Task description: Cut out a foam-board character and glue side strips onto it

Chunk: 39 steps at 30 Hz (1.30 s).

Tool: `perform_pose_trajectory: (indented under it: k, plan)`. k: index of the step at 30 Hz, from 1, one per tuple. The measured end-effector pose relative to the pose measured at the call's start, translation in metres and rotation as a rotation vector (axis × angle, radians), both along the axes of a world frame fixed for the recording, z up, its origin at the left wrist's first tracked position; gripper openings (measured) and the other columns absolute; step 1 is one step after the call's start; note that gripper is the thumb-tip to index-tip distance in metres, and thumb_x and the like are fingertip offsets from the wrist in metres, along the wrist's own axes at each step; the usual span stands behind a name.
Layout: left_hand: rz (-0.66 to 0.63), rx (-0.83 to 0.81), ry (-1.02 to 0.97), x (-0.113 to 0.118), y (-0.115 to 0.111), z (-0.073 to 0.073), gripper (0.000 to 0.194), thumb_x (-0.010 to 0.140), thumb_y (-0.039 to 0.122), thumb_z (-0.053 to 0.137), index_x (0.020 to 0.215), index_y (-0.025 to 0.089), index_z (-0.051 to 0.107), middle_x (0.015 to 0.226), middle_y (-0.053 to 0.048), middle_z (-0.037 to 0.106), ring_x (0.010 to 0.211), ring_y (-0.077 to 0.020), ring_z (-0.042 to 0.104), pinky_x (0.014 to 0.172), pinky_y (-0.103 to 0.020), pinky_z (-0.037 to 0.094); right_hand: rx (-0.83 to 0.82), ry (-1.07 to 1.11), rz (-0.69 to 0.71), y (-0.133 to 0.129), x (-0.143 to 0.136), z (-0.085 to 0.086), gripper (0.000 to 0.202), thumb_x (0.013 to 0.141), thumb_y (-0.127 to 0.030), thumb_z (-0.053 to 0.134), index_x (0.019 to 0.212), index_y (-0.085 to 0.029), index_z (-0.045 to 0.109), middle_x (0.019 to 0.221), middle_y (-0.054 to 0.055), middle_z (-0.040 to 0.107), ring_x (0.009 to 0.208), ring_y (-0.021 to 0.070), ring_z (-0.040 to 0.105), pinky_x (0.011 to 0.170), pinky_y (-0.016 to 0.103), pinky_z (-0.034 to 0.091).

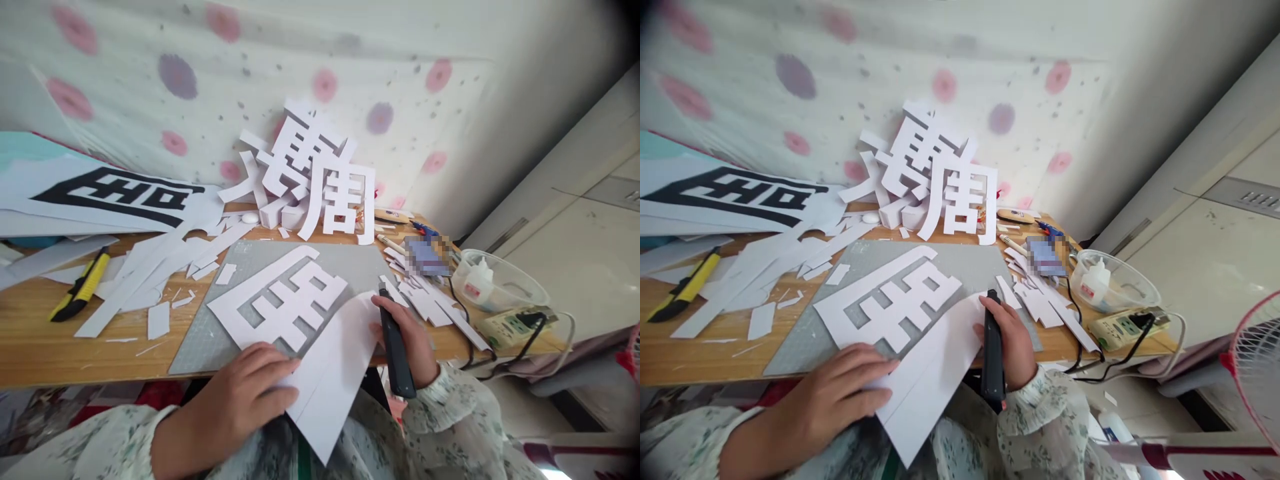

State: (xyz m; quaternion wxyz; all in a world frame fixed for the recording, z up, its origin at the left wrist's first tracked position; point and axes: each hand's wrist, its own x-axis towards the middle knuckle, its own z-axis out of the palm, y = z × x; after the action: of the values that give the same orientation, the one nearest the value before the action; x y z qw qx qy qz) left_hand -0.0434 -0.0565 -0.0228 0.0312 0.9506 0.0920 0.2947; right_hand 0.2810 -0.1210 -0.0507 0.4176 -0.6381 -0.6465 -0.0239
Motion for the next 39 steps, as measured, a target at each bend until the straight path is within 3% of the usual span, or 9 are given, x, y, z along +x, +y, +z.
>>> perform_pose_trajectory:
  k: [5, 9, 15, 19, 21, 24, 29, 34, 39]
  plan:
    - [-0.038, 0.093, -0.007, -0.012, -0.003, 0.010, 0.020, 0.098, 0.016, 0.051, 0.099, 0.024, 0.069, 0.117, -0.003, 0.076, 0.111, -0.0179, 0.065, 0.108, -0.034, 0.049, -0.086, -0.120, 0.140, 0.028, 0.011, 0.006, 0.041, 0.087, -0.033, 0.065, 0.128, -0.023, 0.067, 0.116, 0.011, 0.074, 0.105, 0.0296, 0.072, 0.091, 0.045, 0.059]
    - [0.005, 0.137, -0.002, -0.018, 0.018, 0.008, 0.025, 0.098, 0.012, 0.047, 0.102, 0.024, 0.068, 0.121, -0.002, 0.074, 0.119, -0.0186, 0.062, 0.116, -0.042, 0.041, -0.086, -0.121, 0.159, 0.022, 0.012, 0.004, 0.041, 0.088, -0.034, 0.065, 0.127, -0.021, 0.067, 0.109, 0.011, 0.076, 0.098, 0.0278, 0.073, 0.084, 0.043, 0.061]
    - [0.310, 0.118, 0.077, -0.023, 0.081, -0.009, 0.031, 0.096, 0.011, 0.047, 0.110, 0.027, 0.071, 0.129, -0.006, 0.070, 0.121, -0.0254, 0.062, 0.106, -0.049, 0.048, -0.085, -0.148, 0.090, -0.011, 0.011, -0.001, 0.040, 0.089, -0.036, 0.066, 0.126, -0.021, 0.065, 0.108, 0.010, 0.075, 0.095, 0.0277, 0.072, 0.081, 0.042, 0.061]
    - [0.594, -0.036, 0.124, -0.020, 0.110, -0.012, 0.029, 0.098, 0.030, 0.047, 0.111, 0.022, 0.071, 0.124, -0.011, 0.072, 0.109, -0.0301, 0.067, 0.093, -0.050, 0.055, -0.074, -0.230, 0.119, -0.026, -0.002, -0.003, 0.052, 0.085, -0.043, 0.072, 0.132, -0.024, 0.061, 0.111, 0.010, 0.074, 0.101, 0.0303, 0.069, 0.084, 0.044, 0.060]
    - [0.613, -0.071, 0.097, -0.016, 0.103, -0.008, 0.033, 0.100, 0.035, 0.045, 0.114, 0.020, 0.070, 0.123, -0.011, 0.072, 0.111, -0.0292, 0.066, 0.097, -0.048, 0.053, -0.062, -0.257, 0.111, -0.029, -0.009, -0.005, 0.058, 0.083, -0.047, 0.074, 0.135, -0.025, 0.059, 0.115, 0.011, 0.074, 0.105, 0.0321, 0.068, 0.086, 0.046, 0.060]
    - [0.446, -0.078, 0.120, -0.004, 0.069, -0.003, 0.037, 0.100, 0.040, 0.047, 0.121, 0.017, 0.067, 0.127, -0.011, 0.070, 0.117, -0.0281, 0.063, 0.104, -0.048, 0.050, -0.041, -0.269, 0.058, -0.031, -0.022, -0.011, 0.060, 0.084, -0.050, 0.072, 0.135, -0.023, 0.058, 0.115, 0.012, 0.073, 0.104, 0.0335, 0.066, 0.083, 0.048, 0.060]
    - [0.370, -0.042, 0.223, 0.011, 0.020, -0.011, 0.042, 0.093, 0.033, 0.063, 0.128, 0.011, 0.062, 0.138, -0.015, 0.063, 0.131, -0.0327, 0.055, 0.110, -0.050, 0.046, -0.043, -0.202, 0.032, -0.032, -0.033, -0.006, 0.058, 0.083, -0.049, 0.074, 0.133, -0.023, 0.061, 0.109, 0.013, 0.074, 0.100, 0.0332, 0.067, 0.081, 0.046, 0.059]
    - [0.379, -0.031, 0.227, 0.006, 0.015, -0.019, 0.054, 0.085, 0.038, 0.073, 0.131, 0.011, 0.059, 0.143, -0.017, 0.059, 0.136, -0.0343, 0.050, 0.113, -0.051, 0.044, -0.069, 0.332, 0.127, -0.026, -0.020, 0.032, 0.052, 0.092, -0.052, 0.062, 0.137, -0.025, 0.061, 0.089, 0.008, 0.076, 0.075, 0.0231, 0.070, 0.064, 0.034, 0.057]
    - [0.374, 0.014, 0.271, 0.004, 0.015, -0.021, 0.061, 0.081, 0.037, 0.077, 0.133, 0.010, 0.057, 0.145, -0.018, 0.057, 0.136, -0.0371, 0.050, 0.112, -0.053, 0.044, -0.219, 0.721, 0.307, 0.012, -0.036, 0.054, 0.046, 0.087, -0.057, 0.066, 0.113, -0.020, 0.075, 0.067, 0.005, 0.071, 0.059, 0.0176, 0.062, 0.054, 0.030, 0.050]
